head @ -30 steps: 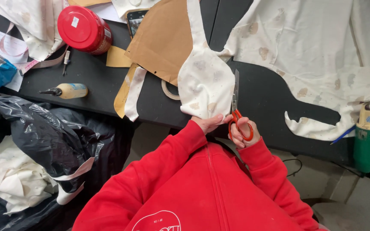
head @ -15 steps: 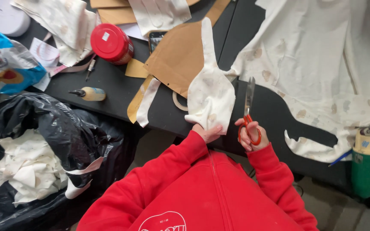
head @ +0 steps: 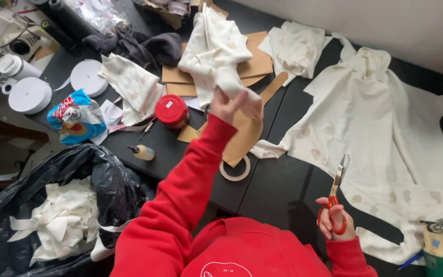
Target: The person cuts a piece of white fabric with red-handled scissors, then uses a cardboard template and a blue pen to trace a shape onto a larger piece of fabric. Finally, they use a green handheld rotary cutter to cut along the traced line.
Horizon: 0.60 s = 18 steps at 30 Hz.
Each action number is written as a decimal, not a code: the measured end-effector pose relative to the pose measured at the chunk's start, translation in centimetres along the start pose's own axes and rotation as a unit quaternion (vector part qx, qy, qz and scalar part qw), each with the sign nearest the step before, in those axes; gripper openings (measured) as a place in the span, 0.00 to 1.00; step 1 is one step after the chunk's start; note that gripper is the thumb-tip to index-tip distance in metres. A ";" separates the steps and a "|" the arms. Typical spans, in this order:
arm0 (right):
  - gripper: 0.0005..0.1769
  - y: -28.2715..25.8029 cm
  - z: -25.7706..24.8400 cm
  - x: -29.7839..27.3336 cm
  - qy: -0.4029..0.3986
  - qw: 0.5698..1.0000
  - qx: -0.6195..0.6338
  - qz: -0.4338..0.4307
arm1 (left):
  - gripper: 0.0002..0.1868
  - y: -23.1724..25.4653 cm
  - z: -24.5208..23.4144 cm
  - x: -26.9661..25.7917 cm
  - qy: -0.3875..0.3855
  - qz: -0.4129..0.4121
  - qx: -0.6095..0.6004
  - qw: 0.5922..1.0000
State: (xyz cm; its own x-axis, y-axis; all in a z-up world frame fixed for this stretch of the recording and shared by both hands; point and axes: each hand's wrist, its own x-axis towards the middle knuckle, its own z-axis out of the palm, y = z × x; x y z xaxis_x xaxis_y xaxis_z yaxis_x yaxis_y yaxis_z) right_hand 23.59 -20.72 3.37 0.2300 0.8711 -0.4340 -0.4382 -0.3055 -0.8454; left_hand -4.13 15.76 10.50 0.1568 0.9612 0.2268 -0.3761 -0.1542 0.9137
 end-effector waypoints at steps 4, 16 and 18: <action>0.50 -0.8 -1.7 -0.5 0.031 0.999 -0.002 -0.020 | 0.21 3.7 -4.9 11.0 0.012 -0.039 -0.170 0.985; 0.29 0.6 -6.6 -2.9 0.176 0.973 -0.088 0.123 | 0.11 -10.4 4.3 -0.1 -0.106 0.183 0.372 0.904; 0.24 0.7 -6.3 -2.4 0.151 0.971 -0.111 0.149 | 0.04 -13.0 8.9 -2.9 -0.264 -0.012 0.422 0.867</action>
State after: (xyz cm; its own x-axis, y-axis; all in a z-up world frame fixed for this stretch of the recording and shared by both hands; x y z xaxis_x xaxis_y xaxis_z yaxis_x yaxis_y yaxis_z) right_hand 28.16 -25.42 1.86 0.3801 0.5892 -0.7130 -0.3337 -0.6316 -0.6998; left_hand 8.45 12.93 0.98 0.6355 0.7621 0.1236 0.4002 -0.4621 0.7914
